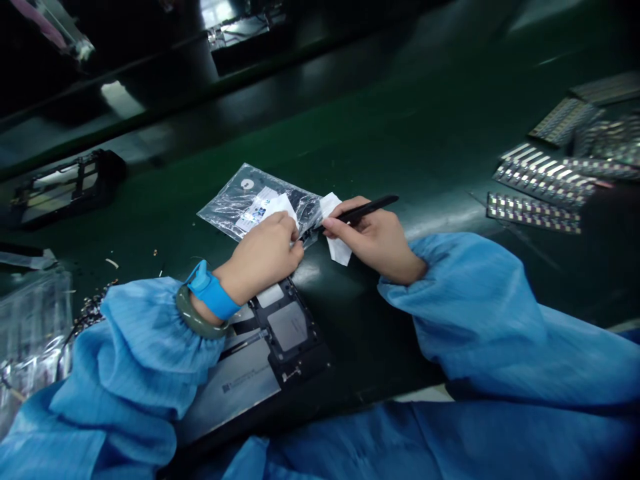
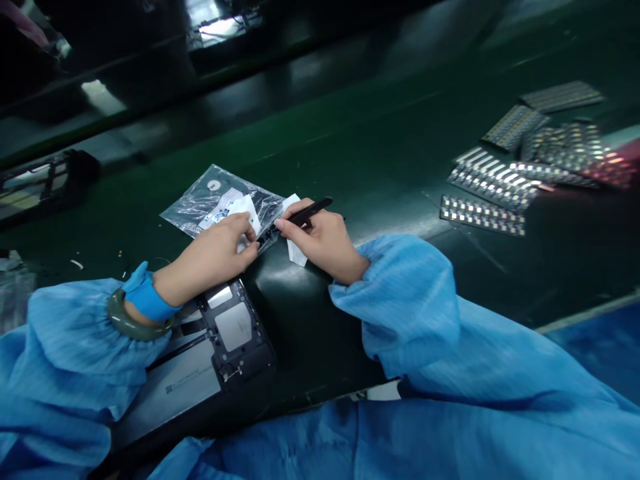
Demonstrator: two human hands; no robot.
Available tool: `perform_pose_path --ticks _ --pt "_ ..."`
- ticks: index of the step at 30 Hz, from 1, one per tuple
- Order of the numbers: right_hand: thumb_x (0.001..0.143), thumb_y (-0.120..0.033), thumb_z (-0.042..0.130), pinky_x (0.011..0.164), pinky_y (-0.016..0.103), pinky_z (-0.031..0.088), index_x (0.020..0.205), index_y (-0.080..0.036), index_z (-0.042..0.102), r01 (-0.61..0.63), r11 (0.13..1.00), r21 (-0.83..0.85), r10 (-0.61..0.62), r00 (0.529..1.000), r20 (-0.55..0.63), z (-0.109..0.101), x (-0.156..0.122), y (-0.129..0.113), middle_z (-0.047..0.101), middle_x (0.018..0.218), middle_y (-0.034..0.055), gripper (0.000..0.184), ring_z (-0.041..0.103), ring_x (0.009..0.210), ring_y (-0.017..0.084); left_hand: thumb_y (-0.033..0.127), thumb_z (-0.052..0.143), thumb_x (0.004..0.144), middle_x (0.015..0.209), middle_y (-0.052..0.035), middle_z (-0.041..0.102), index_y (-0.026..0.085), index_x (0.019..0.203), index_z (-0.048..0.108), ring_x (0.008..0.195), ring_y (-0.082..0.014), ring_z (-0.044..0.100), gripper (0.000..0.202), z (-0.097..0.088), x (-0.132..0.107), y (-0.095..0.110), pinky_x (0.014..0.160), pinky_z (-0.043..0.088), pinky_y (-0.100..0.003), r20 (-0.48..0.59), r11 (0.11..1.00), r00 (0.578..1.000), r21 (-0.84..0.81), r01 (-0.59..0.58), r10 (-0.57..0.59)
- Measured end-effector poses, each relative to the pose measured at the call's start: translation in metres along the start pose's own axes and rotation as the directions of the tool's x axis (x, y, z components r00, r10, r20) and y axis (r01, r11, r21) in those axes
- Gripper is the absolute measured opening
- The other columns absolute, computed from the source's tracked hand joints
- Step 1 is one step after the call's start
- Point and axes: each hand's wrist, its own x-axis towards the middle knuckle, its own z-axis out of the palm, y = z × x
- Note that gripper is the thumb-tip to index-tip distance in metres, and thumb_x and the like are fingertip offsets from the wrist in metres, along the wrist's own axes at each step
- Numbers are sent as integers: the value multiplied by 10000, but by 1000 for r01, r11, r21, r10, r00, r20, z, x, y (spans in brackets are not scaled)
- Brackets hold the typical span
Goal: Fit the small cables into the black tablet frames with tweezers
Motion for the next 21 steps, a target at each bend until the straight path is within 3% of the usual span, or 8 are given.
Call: perform_pose_path --ticks 5,8,12,21 --pt "706 -408 756 554 272 575 767 -197 604 -161 930 330 172 985 -4 -2 -5 -17 647 647 -13 267 664 570 152 312 663 800 1252 -140 532 132 1133 515 1153 -272 507 406 -6 -9 2 965 410 -399 -121 982 979 -66 -174 166" --pt "678 -435 775 504 250 569 761 -197 585 -238 834 497 235 969 69 1 -9 -30 644 569 -26 316 649 505 143 308 645 820 1036 -67 639 175 1021 575 963 -219 594 250 -14 -20 9 830 464 -343 -134 965 972 -151 -214 195" --pt "642 -414 804 473 198 538 721 -197 576 -337 686 645 286 940 186 10 -12 -45 637 516 -34 325 620 455 113 259 627 821 722 13 610 194 781 565 640 -131 560 99 -18 -38 17 586 422 -250 -196 949 977 -282 -138 83" --pt "640 -353 818 472 112 510 681 -183 620 -516 412 751 379 847 374 21 -18 -52 640 533 -38 265 595 469 59 120 616 792 648 38 552 169 747 543 526 -77 457 99 -10 -58 18 496 344 -195 -345 919 938 -362 -156 23"
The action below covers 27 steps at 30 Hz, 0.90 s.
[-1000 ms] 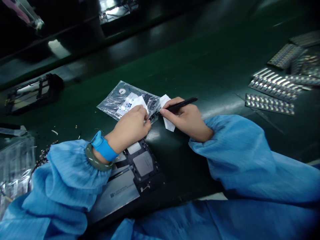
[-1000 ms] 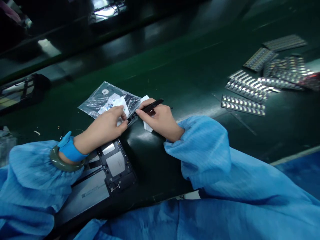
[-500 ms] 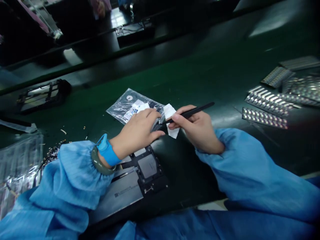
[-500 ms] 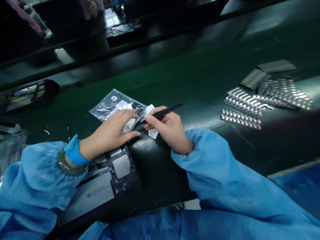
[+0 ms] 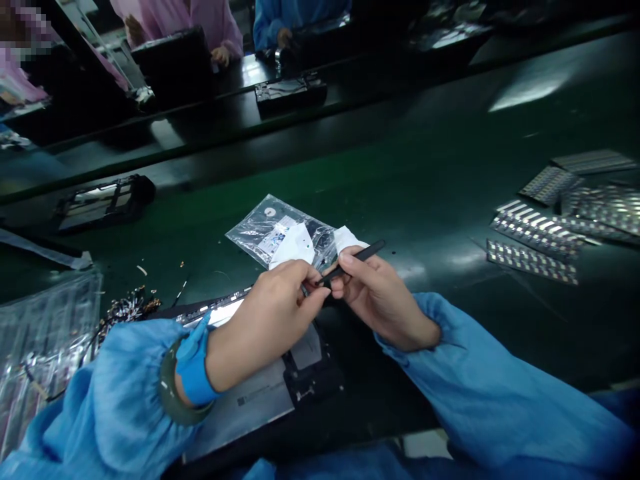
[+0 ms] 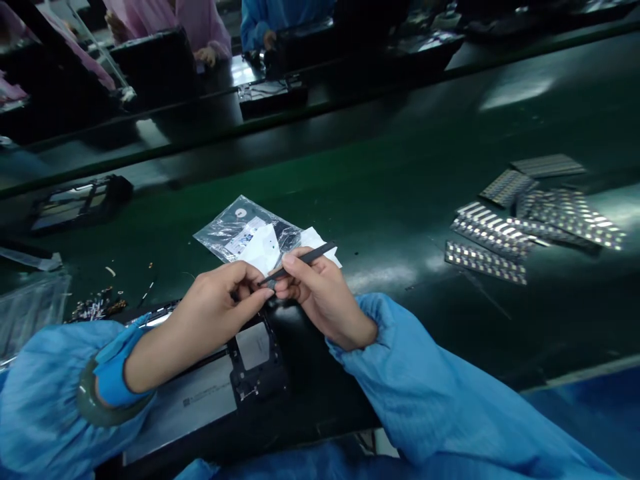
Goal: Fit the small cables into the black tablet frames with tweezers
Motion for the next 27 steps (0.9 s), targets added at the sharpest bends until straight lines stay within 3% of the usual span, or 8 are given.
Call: perform_pose_path --ticks 10,15,20,24,27 --pt "624 -320 830 457 110 508 685 -172 624 -76 994 76 79 996 -34 0 1 6 637 544 -39 262 585 477 58 126 593 789 593 58 505 179 713 532 512 -81 436 111 3 -1 -6 531 361 -212 24 1000 999 4 30 -30" --pt "616 -324 830 445 95 494 657 -159 629 -145 985 95 150 988 -43 0 3 8 623 525 -44 263 573 464 47 158 607 790 554 60 504 186 691 526 498 -93 458 132 -2 1 -1 535 386 -226 118 987 982 -50 155 -148" --pt "567 -334 845 425 96 486 644 -156 640 -204 973 107 211 976 -57 1 5 13 602 495 -48 283 554 434 45 187 599 802 567 43 534 201 664 503 603 -131 570 168 -5 3 7 566 438 -230 179 973 962 -64 221 -207" --pt "527 -349 862 411 93 474 629 -165 637 -206 974 92 214 974 -78 4 4 10 606 498 -54 307 527 408 32 230 611 801 707 -1 620 188 777 561 654 -150 605 70 -15 1 8 583 460 -243 226 978 952 79 193 -206" --pt "490 -334 881 397 86 459 638 -180 636 -186 979 80 193 978 -84 9 4 -1 624 525 -63 326 517 405 24 266 601 791 853 -53 657 175 957 589 703 -193 621 190 -44 -13 0 610 466 -287 201 940 958 313 138 -207"
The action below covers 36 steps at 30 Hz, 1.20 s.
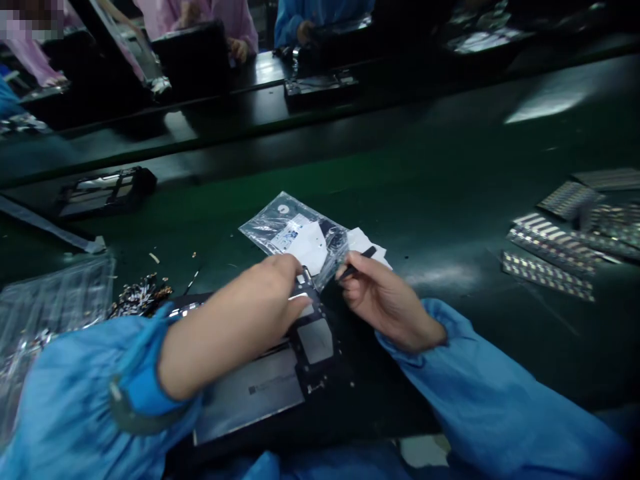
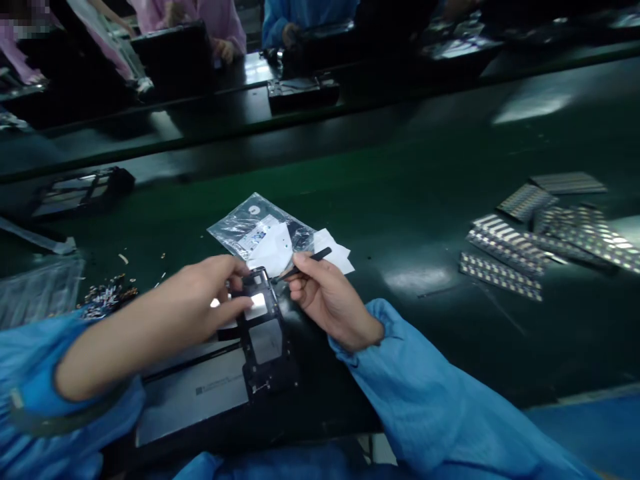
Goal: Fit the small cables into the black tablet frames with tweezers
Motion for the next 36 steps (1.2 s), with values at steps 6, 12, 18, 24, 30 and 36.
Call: perform_pose_path --ticks 6,12,18,24,30,36 --pt "682 -358 785 489 184 547 702 -190 615 305 854 -423 -230 948 220 37 -1 -1 642 543 -25 240 621 481 104 357 455 836 828 -60 657 199 1028 599 679 -228 620 287 -43 -68 -42 681 483 -346 -181 938 962 245 246 -205" --pt "752 -326 706 502 236 562 761 -172 596 372 608 -702 -142 920 364 79 27 37 634 575 -5 189 661 539 151 374 390 851 887 -53 689 208 1030 598 725 -214 635 321 -35 -108 -55 709 486 -327 -299 892 868 98 442 -397" --pt "753 -337 698 508 241 558 769 -169 586 367 537 -759 -163 928 334 81 39 47 631 582 1 203 651 531 147 558 452 734 716 -34 686 247 904 601 618 -249 639 384 -20 -158 -94 571 458 -336 -334 761 694 -137 634 -638" --pt "792 -380 640 555 290 527 773 -185 598 451 309 -837 -248 888 387 76 34 48 632 591 2 200 643 555 168 552 460 727 605 -7 657 276 833 579 555 -245 621 319 -8 -194 -123 549 424 -333 -342 676 597 -191 712 -726" --pt "749 -386 682 515 276 493 724 -189 606 481 330 -812 -352 861 367 75 30 48 608 549 -10 212 608 492 155 549 450 773 739 -30 668 233 806 578 694 -238 629 343 1 -210 -140 647 445 -328 -341 639 561 -182 748 -754" --pt "592 -416 805 438 245 523 696 -173 608 356 622 -697 -354 922 155 77 32 46 617 534 7 330 597 436 149 463 455 842 925 -81 625 172 940 589 808 -225 601 335 18 -198 -147 783 461 -344 -437 724 620 -117 679 -652"
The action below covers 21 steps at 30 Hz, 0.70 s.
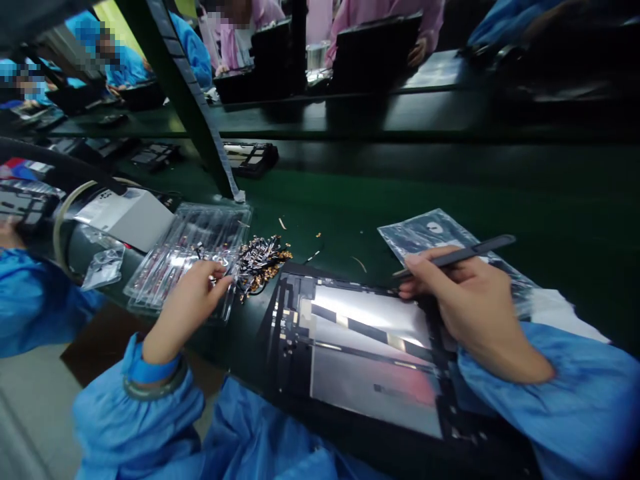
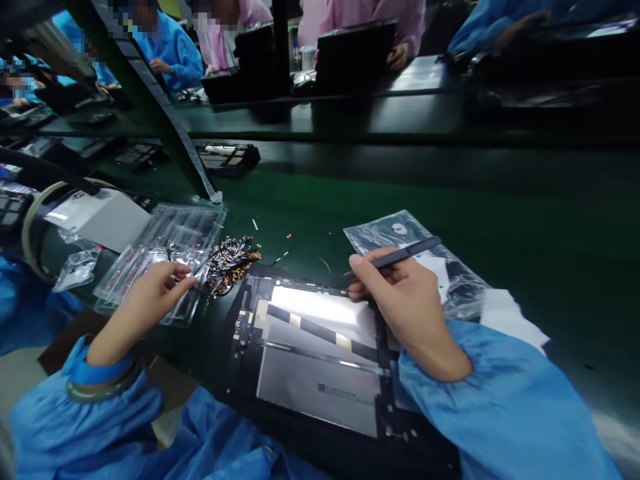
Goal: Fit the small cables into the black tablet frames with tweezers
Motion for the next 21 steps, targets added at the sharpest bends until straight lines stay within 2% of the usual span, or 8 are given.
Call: perform_pose_path --ticks 2,5,9,13,16,18,20,21 --pt "573 -429 814 430 231 524 684 -174 616 -12 1000 -15 12 1000 4 0 -1 -1 619 531 10 341 598 436 146 415 440 878 1028 -99 591 160 1022 588 788 -209 599 328 6 4 10 788 466 -348 7 998 1000 50 -28 27" --pt "558 -429 821 425 223 521 660 -177 618 -19 999 -36 19 1000 5 1 -2 -3 615 523 12 339 594 428 142 341 449 895 1168 -122 541 165 1146 558 842 -224 617 326 14 13 22 751 477 -342 -17 988 999 151 38 -35" --pt "561 -442 818 434 237 524 671 -180 623 -7 998 -57 7 1000 -5 2 -2 -3 615 532 10 344 596 434 147 246 500 863 1058 -103 619 169 1065 609 949 -257 616 242 23 30 24 746 470 -317 -52 984 994 149 100 -93" --pt "533 -469 828 430 257 510 678 -187 614 -6 999 -34 6 1000 -20 0 -1 0 612 542 6 382 581 434 151 260 498 863 965 -92 663 177 960 653 928 -249 619 201 25 36 17 800 456 -333 -163 992 979 26 127 -121" --pt "658 -482 754 531 297 528 675 -198 633 110 993 -35 -109 993 38 -4 1 1 643 621 31 309 601 523 161 302 482 873 995 -98 672 164 978 662 908 -227 615 251 20 34 15 822 451 -339 -286 984 945 -128 126 -158" --pt "763 -469 661 651 329 537 674 -208 652 243 970 0 -241 963 123 -7 1 -3 681 777 66 276 637 706 193 352 471 878 945 -90 685 143 1004 659 814 -192 617 308 16 31 19 752 474 -312 -323 962 928 -251 106 -186" --pt "821 -434 588 626 320 524 759 -224 688 317 947 -40 -300 925 232 -4 -3 -12 682 864 68 241 626 761 197 413 478 868 823 -59 690 140 991 666 649 -146 588 353 12 25 31 607 474 -269 -299 930 936 -362 70 -187" --pt "830 -421 568 579 308 510 827 -233 698 335 937 -99 -295 910 292 -1 -5 -17 681 862 62 229 618 729 191 435 502 852 763 -41 682 147 968 674 576 -124 555 355 11 21 40 539 453 -248 -247 894 953 -446 47 -173"
